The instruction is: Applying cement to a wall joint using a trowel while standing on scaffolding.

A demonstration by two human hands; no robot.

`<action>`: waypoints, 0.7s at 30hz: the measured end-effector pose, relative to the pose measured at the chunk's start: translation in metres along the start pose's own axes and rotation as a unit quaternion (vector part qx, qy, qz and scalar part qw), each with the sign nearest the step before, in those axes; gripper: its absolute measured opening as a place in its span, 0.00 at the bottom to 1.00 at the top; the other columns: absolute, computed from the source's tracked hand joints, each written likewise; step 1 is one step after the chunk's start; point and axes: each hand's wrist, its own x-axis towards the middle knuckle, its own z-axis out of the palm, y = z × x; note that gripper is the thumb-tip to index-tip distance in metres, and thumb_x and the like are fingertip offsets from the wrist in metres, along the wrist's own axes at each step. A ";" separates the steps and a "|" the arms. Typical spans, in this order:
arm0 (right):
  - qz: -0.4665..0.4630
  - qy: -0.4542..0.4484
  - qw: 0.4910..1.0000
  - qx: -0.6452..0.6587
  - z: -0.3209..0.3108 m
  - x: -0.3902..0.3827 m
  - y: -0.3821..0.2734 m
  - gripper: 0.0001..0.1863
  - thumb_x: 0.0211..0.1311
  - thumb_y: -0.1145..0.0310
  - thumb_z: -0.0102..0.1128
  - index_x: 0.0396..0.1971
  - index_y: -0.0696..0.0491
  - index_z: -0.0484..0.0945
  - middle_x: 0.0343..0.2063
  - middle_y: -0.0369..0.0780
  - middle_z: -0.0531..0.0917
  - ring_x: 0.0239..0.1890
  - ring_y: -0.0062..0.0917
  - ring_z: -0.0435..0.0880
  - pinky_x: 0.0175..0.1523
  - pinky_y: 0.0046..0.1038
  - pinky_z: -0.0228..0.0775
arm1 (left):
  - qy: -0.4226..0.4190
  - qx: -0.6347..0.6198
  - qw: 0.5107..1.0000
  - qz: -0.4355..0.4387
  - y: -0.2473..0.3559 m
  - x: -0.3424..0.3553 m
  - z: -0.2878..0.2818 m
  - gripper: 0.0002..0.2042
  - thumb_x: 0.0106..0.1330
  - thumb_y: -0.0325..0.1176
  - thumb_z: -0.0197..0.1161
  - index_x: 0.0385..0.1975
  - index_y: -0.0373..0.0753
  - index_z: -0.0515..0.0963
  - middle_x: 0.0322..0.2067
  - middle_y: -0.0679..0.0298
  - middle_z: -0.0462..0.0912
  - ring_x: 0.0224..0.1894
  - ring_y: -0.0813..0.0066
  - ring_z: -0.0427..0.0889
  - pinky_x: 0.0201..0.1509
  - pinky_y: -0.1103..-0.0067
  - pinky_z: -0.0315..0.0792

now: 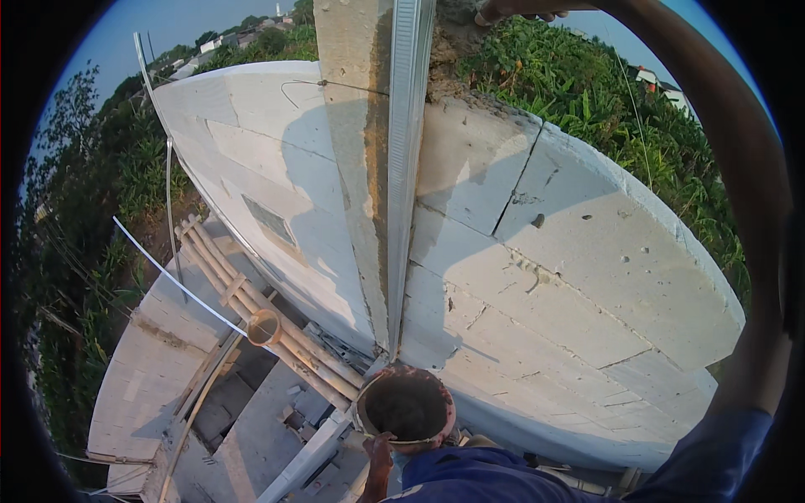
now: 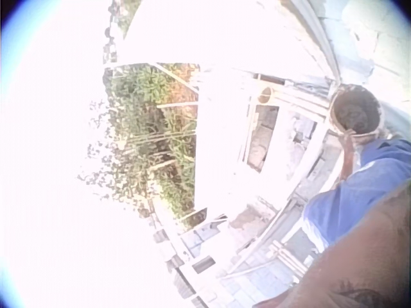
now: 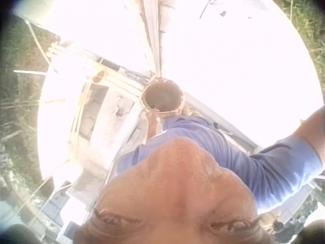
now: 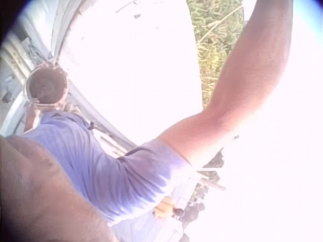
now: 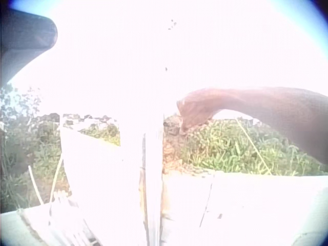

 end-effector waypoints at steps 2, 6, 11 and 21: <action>0.094 0.035 0.994 0.046 -0.040 0.022 -0.042 0.12 0.62 0.67 0.58 0.26 0.61 0.77 0.16 0.43 0.76 0.15 0.24 0.72 0.22 0.26 0.69 | -0.037 -0.028 0.998 0.054 -0.011 0.016 -0.003 0.06 0.44 0.27 0.64 0.10 0.35 0.77 0.07 0.67 0.68 0.11 0.79 0.66 0.18 0.76 0.62; 0.284 0.103 0.945 0.125 -0.064 0.050 -0.098 0.11 0.62 0.66 0.58 0.26 0.59 0.78 0.15 0.41 0.75 0.15 0.22 0.71 0.21 0.23 0.68 | -0.088 -0.047 0.995 0.005 -0.023 0.037 0.018 0.08 0.42 0.27 0.65 0.06 0.35 0.74 0.06 0.68 0.66 0.10 0.79 0.63 0.18 0.75 0.60; 0.375 0.191 0.869 0.258 -0.028 0.014 -0.095 0.16 0.61 0.59 0.58 0.31 0.60 0.78 0.20 0.43 0.77 0.18 0.23 0.74 0.25 0.26 0.70 | -0.100 -0.029 0.991 0.090 -0.031 0.037 0.014 0.10 0.43 0.28 0.65 0.06 0.35 0.74 0.05 0.67 0.66 0.10 0.78 0.63 0.18 0.75 0.62; 0.389 0.168 0.826 0.372 0.005 -0.065 -0.141 0.21 0.60 0.60 0.58 0.43 0.64 0.79 0.34 0.49 0.81 0.30 0.32 0.80 0.45 0.34 0.72 | -0.166 0.192 0.874 0.414 -0.074 0.051 -0.015 0.05 0.46 0.29 0.61 0.22 0.41 0.82 0.10 0.63 0.76 0.15 0.73 0.77 0.26 0.77 0.70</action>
